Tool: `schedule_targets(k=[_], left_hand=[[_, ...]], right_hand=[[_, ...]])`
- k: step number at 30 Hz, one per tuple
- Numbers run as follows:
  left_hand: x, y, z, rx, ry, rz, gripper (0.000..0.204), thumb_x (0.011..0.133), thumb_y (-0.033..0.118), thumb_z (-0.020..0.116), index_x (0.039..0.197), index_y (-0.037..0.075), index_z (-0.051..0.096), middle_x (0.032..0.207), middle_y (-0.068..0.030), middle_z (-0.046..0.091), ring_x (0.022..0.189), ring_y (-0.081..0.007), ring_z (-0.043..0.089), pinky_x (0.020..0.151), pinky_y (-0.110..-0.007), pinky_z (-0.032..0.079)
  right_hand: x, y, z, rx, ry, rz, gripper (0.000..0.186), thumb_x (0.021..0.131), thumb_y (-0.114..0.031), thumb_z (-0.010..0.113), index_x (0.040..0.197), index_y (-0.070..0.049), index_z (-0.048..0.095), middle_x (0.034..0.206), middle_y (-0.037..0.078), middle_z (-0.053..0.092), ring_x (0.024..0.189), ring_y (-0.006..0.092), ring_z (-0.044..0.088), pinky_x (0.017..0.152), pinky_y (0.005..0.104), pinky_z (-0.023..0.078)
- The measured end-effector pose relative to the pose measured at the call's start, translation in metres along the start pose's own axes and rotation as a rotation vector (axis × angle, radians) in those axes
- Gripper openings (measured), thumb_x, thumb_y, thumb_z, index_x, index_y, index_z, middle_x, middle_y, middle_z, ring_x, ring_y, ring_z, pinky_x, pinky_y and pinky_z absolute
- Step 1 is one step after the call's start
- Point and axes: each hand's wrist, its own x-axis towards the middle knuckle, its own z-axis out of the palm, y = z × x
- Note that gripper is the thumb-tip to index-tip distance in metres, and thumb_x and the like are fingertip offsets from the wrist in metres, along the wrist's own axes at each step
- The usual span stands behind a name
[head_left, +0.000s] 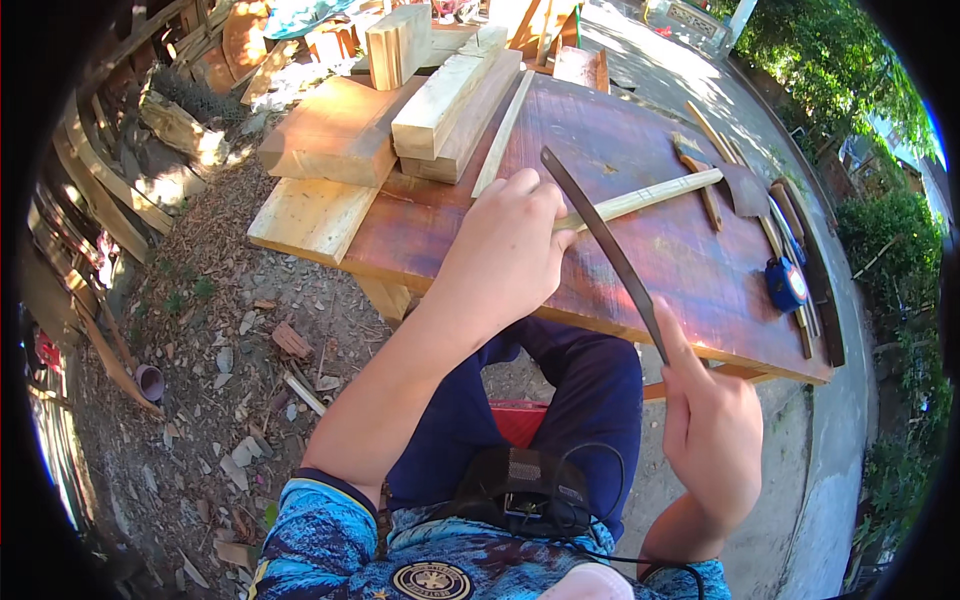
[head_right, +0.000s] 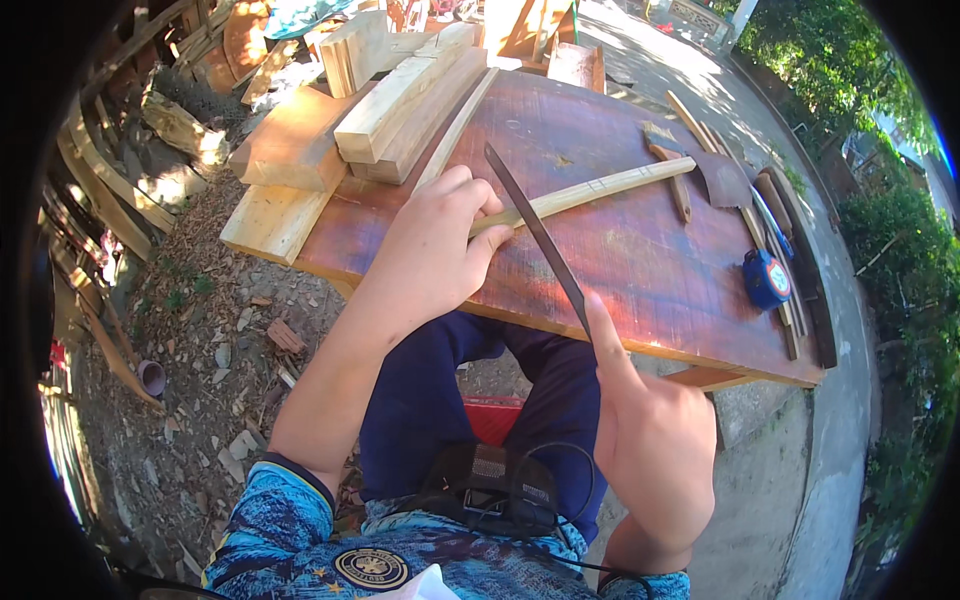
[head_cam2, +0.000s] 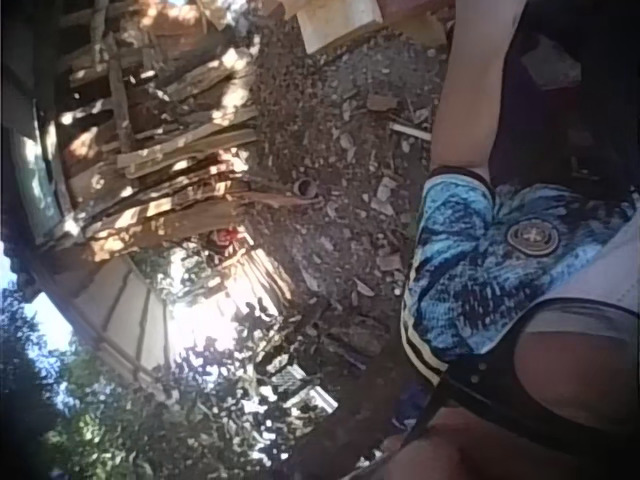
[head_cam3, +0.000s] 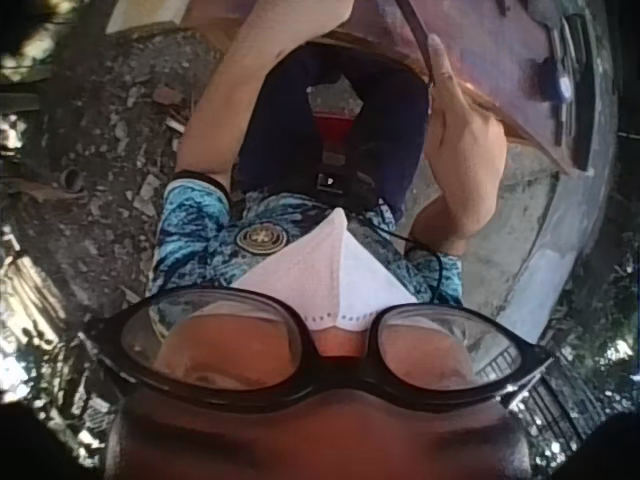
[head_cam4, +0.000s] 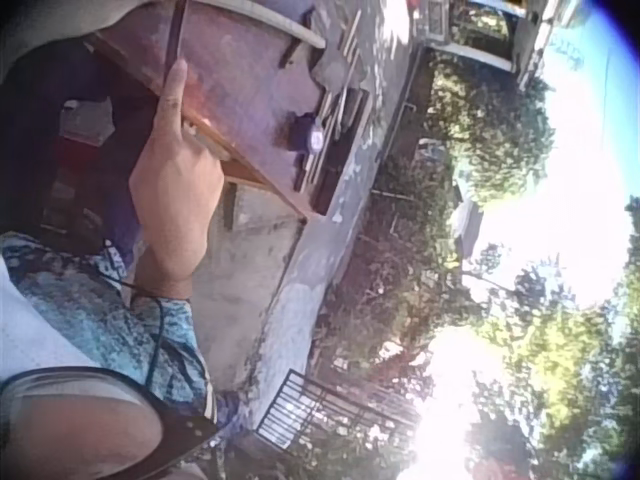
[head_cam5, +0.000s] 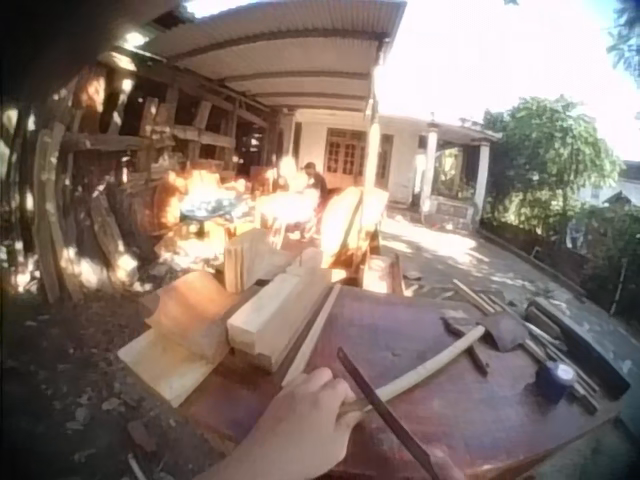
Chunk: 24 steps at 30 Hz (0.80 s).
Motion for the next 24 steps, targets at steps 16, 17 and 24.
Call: schedule_targets(k=[16,17,24], left_hand=[[-0.001,-0.002,-0.006,0.002,-0.030,-0.050,0.018,0.090,0.011,0.075,0.096,-0.002,0.064,0.098,-0.0167,0.062,0.096,-0.0393,0.064,0.083,-0.046,0.050],[-0.002,-0.004,-0.005,0.005,-0.023,-0.054,0.018,0.090,0.011,0.075,0.096,-0.002,0.064,0.098,-0.0167,0.062,0.096,-0.0393,0.064,0.083,-0.046,0.050],[-0.002,-0.001,-0.006,0.009,0.000,-0.014,0.015,0.092,0.010,0.074,0.095,-0.001,0.064,0.097,-0.0156,0.062,0.097,-0.0386,0.063,0.084,-0.046,0.050]], right_hand=[[0.025,-0.010,0.011,-0.020,0.022,0.002,0.064,0.094,-0.005,0.064,0.156,-0.018,0.054,0.059,0.016,0.055,0.052,0.0342,0.059,0.057,0.0484,0.046],[0.015,-0.011,0.006,-0.021,-0.052,0.011,0.064,0.094,-0.005,0.064,0.156,-0.018,0.054,0.059,0.016,0.055,0.052,0.0343,0.059,0.056,0.0480,0.046],[-0.027,0.024,-0.023,0.219,0.071,0.101,0.053,0.093,0.004,0.058,0.144,-0.006,0.065,0.069,0.020,0.061,0.046,0.0294,0.050,0.053,0.0392,0.044]])
